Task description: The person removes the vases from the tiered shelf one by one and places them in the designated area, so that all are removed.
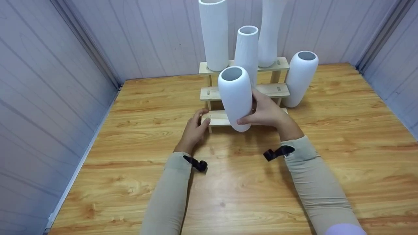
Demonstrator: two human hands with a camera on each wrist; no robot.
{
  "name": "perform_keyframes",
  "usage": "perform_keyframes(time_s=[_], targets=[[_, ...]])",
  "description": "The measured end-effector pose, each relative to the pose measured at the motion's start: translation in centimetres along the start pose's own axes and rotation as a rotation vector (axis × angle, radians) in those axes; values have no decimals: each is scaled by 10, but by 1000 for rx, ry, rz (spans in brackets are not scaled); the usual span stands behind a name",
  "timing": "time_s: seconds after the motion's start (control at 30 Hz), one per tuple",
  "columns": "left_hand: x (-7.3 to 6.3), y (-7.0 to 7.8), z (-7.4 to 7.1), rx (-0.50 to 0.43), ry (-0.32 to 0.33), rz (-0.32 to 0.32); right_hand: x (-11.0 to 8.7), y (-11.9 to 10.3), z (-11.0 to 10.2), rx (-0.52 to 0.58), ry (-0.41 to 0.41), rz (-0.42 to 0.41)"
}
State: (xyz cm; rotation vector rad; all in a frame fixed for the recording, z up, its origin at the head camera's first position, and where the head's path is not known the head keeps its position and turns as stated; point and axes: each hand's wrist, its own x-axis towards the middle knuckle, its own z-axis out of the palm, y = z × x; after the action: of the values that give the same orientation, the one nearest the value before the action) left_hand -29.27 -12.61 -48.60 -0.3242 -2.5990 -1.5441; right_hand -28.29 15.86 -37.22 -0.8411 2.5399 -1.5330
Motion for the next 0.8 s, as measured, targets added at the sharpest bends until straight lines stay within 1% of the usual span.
perform_keyframes(time_s=[0.17, 0.3, 0.43, 0.6, 0.8], targets=[[1, 0, 0, -26, -5, -9, -1, -6, -1, -8, -6, 30], [0, 1, 1, -34, -8, -28, -7, -24, -2, -13, -14, 33], [0, 2, 1, -39, -9, -30, -12, -40, -4, -18, -22, 23], [0, 2, 1, -38, -9, -15, -14, -42, -5, -26, -23, 28], [-1, 2, 1, -22, -11, -26, -13, -40, -6, -28, -20, 51]])
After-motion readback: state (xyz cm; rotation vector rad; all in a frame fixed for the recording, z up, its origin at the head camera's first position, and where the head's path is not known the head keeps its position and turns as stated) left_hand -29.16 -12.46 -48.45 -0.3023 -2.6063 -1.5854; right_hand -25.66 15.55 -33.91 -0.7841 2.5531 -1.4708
